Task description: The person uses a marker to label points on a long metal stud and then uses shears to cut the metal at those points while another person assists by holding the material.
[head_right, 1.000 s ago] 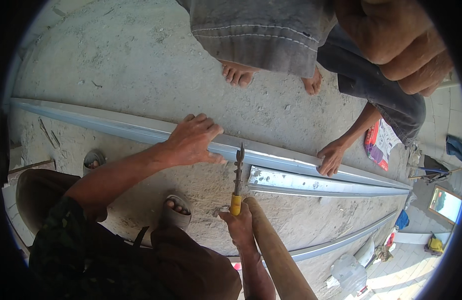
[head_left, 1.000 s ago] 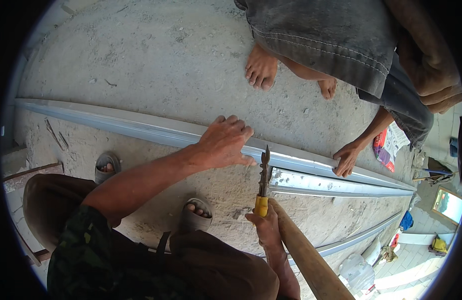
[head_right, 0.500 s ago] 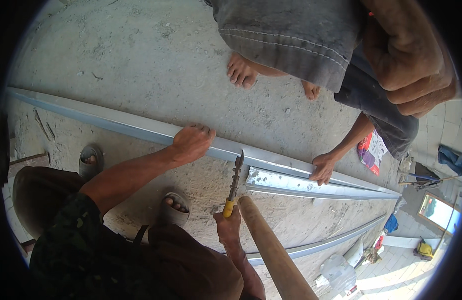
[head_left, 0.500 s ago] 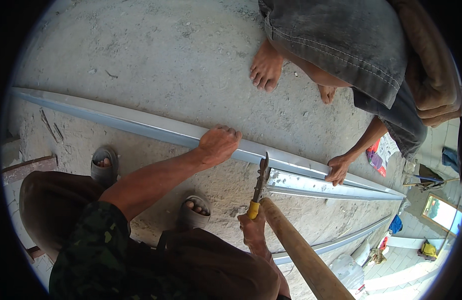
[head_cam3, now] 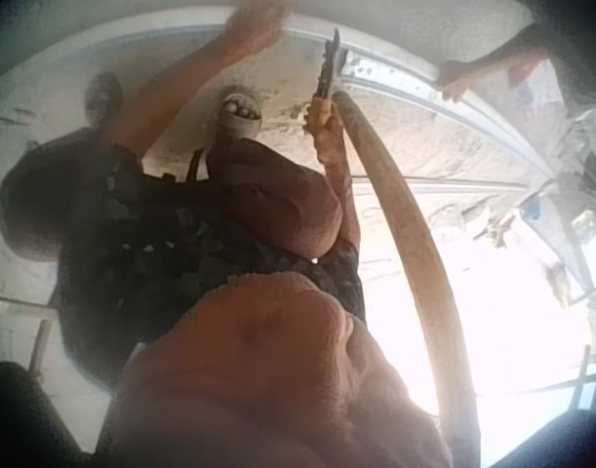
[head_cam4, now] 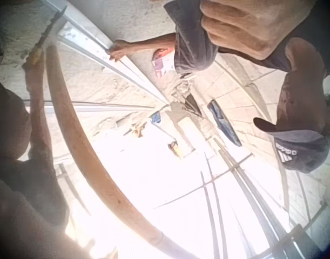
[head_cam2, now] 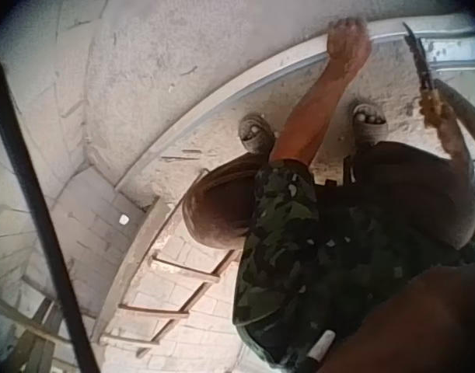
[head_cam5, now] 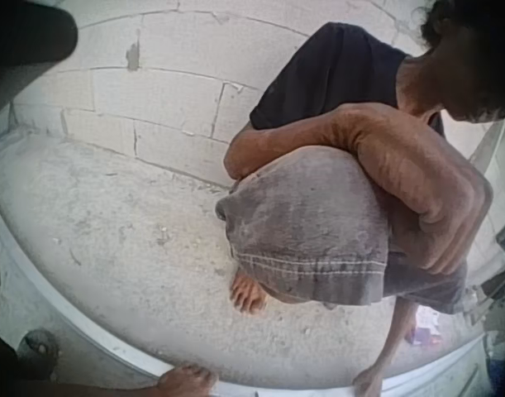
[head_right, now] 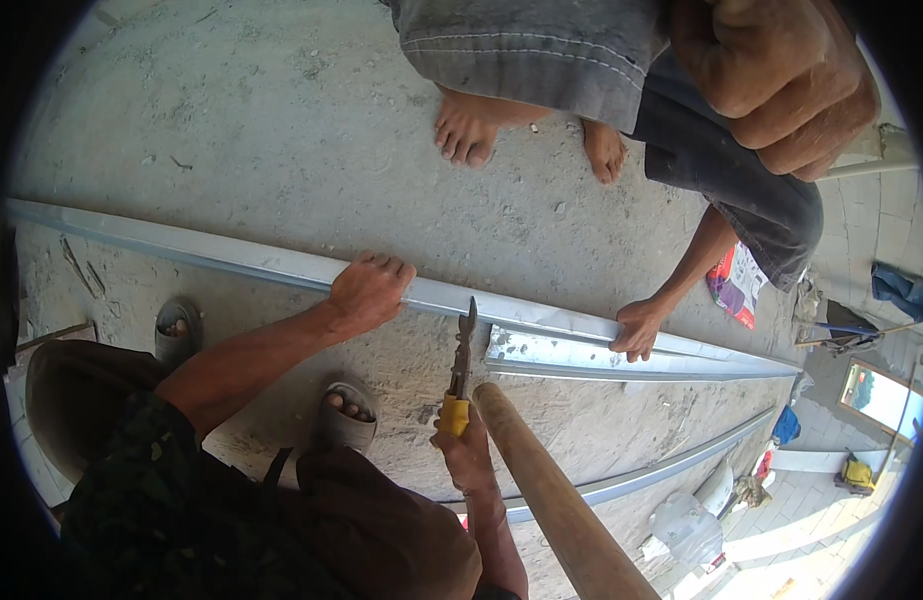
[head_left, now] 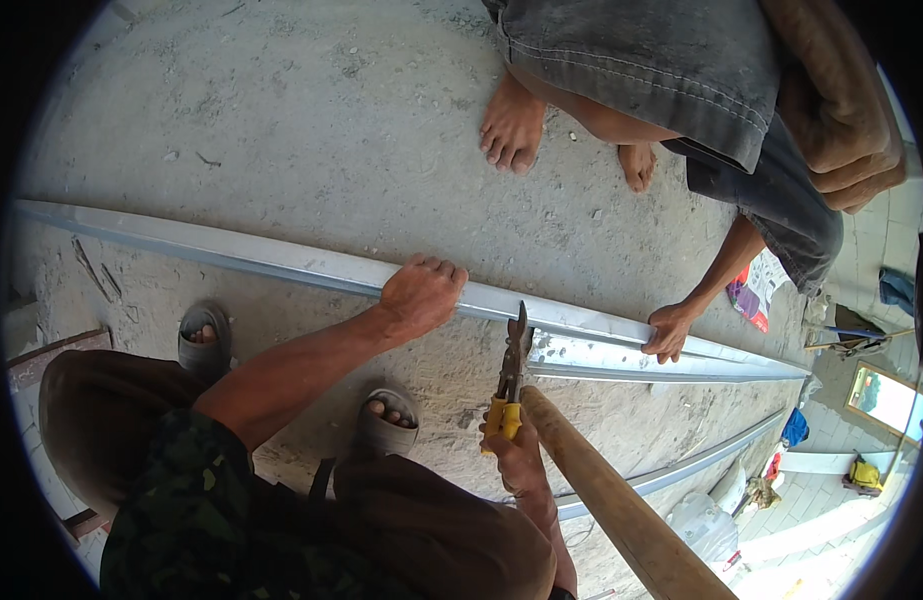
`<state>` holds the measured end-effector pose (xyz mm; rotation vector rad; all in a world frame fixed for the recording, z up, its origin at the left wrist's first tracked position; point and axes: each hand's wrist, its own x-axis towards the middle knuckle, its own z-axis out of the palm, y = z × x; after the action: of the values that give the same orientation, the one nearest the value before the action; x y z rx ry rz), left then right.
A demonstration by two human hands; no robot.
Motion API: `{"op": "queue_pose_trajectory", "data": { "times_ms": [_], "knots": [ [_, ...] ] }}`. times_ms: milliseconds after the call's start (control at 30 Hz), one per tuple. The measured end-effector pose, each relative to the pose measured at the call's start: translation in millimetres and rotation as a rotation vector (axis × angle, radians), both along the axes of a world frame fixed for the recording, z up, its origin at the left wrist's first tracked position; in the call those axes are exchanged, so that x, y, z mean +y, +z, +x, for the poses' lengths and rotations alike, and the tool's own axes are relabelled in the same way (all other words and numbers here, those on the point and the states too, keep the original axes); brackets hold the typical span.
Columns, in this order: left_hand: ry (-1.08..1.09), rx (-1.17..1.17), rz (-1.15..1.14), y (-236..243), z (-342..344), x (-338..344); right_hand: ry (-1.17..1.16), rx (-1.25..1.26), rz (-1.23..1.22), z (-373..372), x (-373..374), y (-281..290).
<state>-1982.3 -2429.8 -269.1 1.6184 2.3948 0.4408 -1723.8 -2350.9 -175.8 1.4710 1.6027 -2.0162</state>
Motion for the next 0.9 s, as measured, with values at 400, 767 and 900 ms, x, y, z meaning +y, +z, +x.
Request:
{"op": "queue_pose_trajectory", "data": {
  "times_ms": [400,767,900],
  "knots": [
    [0.007,0.001,0.017,-5.1,7.4,-3.1,0.067,0.053,0.039,14.5,9.0,-31.6],
    [0.008,0.103,0.068,-4.3,11.6,-6.0,0.109,-0.006,0.304,12.9,-13.6,-50.8],
    [0.01,0.08,0.092,-2.2,10.3,-4.8,0.078,0.009,0.408,17.4,-22.1,-69.0]
  ]
}}
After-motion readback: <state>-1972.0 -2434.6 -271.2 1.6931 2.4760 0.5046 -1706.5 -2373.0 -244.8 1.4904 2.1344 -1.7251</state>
